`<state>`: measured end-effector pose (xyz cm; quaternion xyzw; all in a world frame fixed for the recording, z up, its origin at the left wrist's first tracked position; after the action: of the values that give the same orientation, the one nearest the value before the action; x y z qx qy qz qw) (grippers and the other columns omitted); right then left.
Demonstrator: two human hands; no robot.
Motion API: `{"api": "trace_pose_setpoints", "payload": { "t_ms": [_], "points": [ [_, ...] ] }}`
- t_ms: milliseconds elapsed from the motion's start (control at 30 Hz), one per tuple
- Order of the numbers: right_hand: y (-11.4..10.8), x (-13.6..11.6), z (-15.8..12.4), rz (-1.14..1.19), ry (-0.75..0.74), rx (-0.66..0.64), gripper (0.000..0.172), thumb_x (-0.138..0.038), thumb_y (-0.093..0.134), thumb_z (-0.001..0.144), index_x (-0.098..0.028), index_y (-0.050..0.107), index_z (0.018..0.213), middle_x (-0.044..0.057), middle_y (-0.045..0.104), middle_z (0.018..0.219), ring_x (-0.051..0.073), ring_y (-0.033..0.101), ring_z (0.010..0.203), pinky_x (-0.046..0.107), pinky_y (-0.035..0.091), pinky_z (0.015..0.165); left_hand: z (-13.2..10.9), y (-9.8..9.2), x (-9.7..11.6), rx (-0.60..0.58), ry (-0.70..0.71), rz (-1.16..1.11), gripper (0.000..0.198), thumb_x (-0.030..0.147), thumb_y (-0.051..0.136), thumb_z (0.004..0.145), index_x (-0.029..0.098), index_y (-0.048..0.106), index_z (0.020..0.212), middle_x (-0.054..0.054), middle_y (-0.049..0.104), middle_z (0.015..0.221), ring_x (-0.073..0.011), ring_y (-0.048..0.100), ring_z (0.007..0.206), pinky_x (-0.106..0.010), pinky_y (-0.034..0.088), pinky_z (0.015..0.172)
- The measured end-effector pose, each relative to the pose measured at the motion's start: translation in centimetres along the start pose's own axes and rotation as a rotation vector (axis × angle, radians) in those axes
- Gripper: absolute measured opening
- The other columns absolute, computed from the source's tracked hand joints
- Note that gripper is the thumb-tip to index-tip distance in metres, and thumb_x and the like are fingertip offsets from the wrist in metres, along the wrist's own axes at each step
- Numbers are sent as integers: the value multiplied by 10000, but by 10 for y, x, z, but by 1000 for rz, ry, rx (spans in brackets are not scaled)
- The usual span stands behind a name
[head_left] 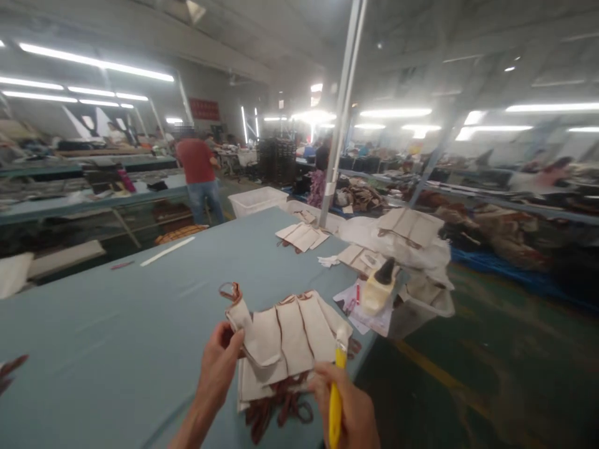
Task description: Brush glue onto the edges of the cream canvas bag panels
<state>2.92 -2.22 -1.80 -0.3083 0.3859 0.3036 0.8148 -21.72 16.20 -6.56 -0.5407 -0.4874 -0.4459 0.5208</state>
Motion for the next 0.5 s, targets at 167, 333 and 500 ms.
{"api": "trace_pose_setpoints", "payload": {
  "t_ms": [167,333,500],
  "points": [
    [80,-75,6,-264,-465,-74,364,-525,549,1119,-203,682,1225,113,845,956,285,827,757,352,627,635,-54,-14,20,44,31,-73,440,595,784,761,190,699,909,-54,785,847,-255,753,780,-342,654,677],
    [95,-83,-9,-149,-495,-121,321,-385,458,1174,-183,702,1124,80,818,824,227,809,692,303,608,640,-103,-22,24,68,78,-66,409,621,755,844,227,651,806,-3,692,718,-208,690,652,-315,616,634],
    [65,-72,-14,-75,-471,-212,161,-245,583,1113,-187,728,1074,65,815,790,208,805,658,272,608,630,-124,-73,25,259,183,90,400,584,780,816,229,748,997,-103,809,1093,-309,764,974,-434,642,909]
  ]
}}
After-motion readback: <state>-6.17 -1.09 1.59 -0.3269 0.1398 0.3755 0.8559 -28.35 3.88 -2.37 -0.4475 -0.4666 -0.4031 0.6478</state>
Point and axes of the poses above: each hand's wrist, its own z-axis towards the middle knuckle, its own y-axis out of the palm, x = y × z, the point moved 10 cm from there along z, towards the middle knuckle
